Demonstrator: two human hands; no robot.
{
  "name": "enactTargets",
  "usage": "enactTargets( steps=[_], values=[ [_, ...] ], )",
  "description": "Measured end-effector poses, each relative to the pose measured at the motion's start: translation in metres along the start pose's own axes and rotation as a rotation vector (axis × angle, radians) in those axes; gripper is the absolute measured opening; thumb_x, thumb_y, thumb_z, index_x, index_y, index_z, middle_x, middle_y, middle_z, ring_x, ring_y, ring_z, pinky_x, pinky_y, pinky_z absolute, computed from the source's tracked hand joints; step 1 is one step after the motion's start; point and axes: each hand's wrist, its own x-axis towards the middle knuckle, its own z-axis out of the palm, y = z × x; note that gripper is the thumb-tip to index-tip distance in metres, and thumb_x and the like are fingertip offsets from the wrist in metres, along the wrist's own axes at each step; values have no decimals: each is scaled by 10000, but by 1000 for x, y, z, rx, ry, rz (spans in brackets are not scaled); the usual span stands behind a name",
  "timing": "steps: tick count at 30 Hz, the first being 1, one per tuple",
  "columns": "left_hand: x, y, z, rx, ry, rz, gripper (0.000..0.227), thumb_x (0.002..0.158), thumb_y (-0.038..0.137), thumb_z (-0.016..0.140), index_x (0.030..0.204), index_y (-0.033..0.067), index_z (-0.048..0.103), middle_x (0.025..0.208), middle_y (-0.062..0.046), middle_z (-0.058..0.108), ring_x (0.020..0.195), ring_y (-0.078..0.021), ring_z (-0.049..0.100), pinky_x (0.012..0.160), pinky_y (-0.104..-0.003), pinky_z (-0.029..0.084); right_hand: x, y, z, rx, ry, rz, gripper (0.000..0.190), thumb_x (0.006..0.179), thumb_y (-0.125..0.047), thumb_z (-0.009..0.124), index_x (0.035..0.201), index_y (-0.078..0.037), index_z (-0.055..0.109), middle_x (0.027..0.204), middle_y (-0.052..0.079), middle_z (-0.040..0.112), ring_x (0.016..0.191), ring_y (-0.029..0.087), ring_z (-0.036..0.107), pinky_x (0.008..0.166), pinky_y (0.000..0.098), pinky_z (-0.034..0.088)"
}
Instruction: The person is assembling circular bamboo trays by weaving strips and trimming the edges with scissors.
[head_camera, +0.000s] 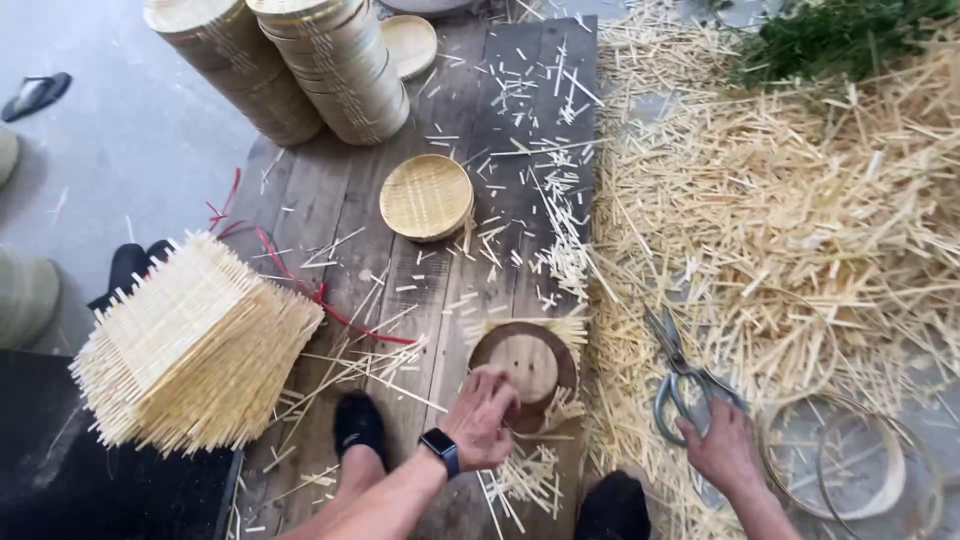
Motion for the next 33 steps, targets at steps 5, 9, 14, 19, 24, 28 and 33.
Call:
enactTargets(
  steps=[5,9,14,19,24,28,33],
  values=[
    [64,31,20,-301,348,-577,810,666,317,812,1293,-31,436,1359,-290,371,1272,-452,351,1025,-614,315,16,-15,5,222,-383,391,626,832,-328,741,1351,-15,586,1111,213,699,1041,368,701,943,525,588],
    [83,38,2,-168,248,-811,1016,583,527,854,1420,83,489,1362,-225,440,1277,-429,408,1048,-614,362,21,1,22,321,-598,333,654,699,-302,883,1178,49,610,1000,239,740,917,348,721,872,459,595],
    [62,34,-11,-224,14,-487,937,588,492,810,1444,229,533,1376,-178,479,1294,-354,468,1032,-535,417,-21,-59,-47,439,-681,416,762,667,-375,923,1218,-5,549,932,191,724,808,325,734,768,461,619],
    [79,-1,3,-45,-189,-21,1079,518,521,874,1474,241,457,1432,-190,440,1342,-440,407,1111,-663,298,-22,-58,-34,241,32,-191,684,745,-545,712,1167,-13,624,1103,199,627,1005,342,630,866,460,516],
    [57,46,21,-102,-44,-495,1215,601,505,891,1586,191,253,1537,-279,262,1369,-508,302,1088,-675,281,-2,-122,-67,-170,-210,-142,702,818,-611,658,1160,-1,598,1104,168,597,1022,304,596,923,433,516],
    [53,50,35,-179,100,-656,1074,651,420,887,1547,242,321,1486,-236,312,1334,-487,323,1063,-624,328,19,-147,-69,-285,-336,-95,615,885,-529,612,1195,1,594,1110,170,624,980,257,635,903,395,553],
    [56,29,12,-212,69,-485,1037,584,281,848,1527,224,418,1500,-196,359,1339,-460,369,1067,-595,376,23,-84,-36,-251,-262,-143,374,938,-379,550,1150,-89,655,1068,145,694,973,277,693,855,428,587]
  ],
)
